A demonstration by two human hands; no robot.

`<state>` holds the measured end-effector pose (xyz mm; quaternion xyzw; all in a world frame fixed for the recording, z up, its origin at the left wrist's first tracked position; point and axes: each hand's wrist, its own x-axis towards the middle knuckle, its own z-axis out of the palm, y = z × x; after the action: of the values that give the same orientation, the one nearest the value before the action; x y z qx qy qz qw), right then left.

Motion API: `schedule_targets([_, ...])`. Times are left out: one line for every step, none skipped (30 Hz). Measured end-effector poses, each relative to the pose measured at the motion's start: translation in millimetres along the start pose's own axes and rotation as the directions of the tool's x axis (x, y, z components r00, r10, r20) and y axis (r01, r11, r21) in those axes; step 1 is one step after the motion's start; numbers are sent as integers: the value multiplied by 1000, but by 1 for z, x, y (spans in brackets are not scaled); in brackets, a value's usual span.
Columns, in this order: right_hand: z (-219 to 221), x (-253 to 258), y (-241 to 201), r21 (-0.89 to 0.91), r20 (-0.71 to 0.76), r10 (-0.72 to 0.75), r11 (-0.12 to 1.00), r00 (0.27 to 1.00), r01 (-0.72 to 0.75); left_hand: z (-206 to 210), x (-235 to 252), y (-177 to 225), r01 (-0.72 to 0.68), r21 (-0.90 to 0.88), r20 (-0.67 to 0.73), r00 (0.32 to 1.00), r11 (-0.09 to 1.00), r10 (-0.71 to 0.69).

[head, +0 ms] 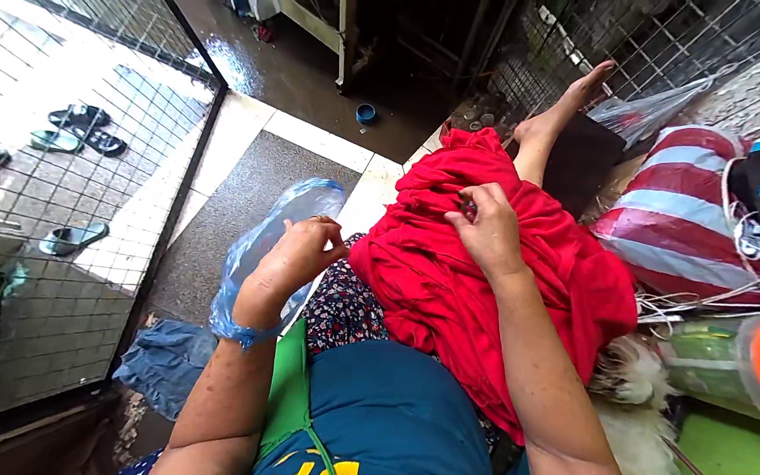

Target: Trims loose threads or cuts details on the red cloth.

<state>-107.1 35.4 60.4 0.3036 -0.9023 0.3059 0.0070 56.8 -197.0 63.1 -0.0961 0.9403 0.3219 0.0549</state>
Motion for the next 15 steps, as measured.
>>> schedule_targets([2, 0, -1, -53, 31, 2, 999, 1000, 0, -3, 0, 2, -1, -13, 20, 1000, 1000, 1])
schedule_targets([4, 1, -3, -100, 54, 5, 995, 999, 1, -7, -2, 6, 1, -21, 57, 998, 1000, 0])
schedule_targets([6, 1, -4, -135, 51, 1, 991, 999, 6, -10, -3, 10, -28, -24, 70, 997, 999, 29])
schedule_targets([8, 2, -4, -140, 28, -8, 990, 1000, 12, -11, -4, 13, -92, -40, 37, 995, 995, 93])
schedule_targets([8, 3, -4, -111, -2, -18, 994, 1000, 17, -10, -3, 15, -173, -53, -31, 985, 983, 172])
schedule_targets([6, 3, -3, -46, -29, -30, 999, 999, 28, -7, 0, 20, -231, -62, -93, 970, 971, 225])
schedule_targets([3, 3, -1, 42, -41, -39, 998, 998, 41, -4, 5, 28, -245, -76, -143, 962, 967, 232])
schedule_targets([-2, 2, 1, 133, -37, -53, 989, 998, 58, 1, 13, 38, -222, -95, -187, 962, 970, 201])
schedule_targets([-7, -1, 2, 208, -28, -87, 974, 996, 91, 8, 22, 48, -188, -115, -218, 963, 976, 160])
schedule_targets([-14, -6, 3, 268, -11, -135, 954, 991, 133, 17, 33, 56, -172, -137, -246, 960, 975, 135])
schedule_targets([-22, -14, 3, 330, 17, -178, 930, 984, 163, 27, 47, 60, -190, -158, -270, 952, 969, 143])
schedule_targets([-30, -19, 2, 392, 33, -202, 903, 979, 173, 37, 61, 61, -233, -175, -293, 940, 957, 176])
schedule_targets([-37, -21, 4, 451, 34, -215, 875, 976, 177, 46, 70, 61, -289, -198, -319, 923, 937, 217])
schedule_targets([-44, -22, 8, 504, 10, -227, 842, 974, 191, 51, 75, 64, -356, -224, -351, 898, 907, 266])
schedule_targets([-51, -22, 16, 555, -39, -236, 803, 971, 218, 51, 73, 68, -427, -257, -368, 873, 867, 321])
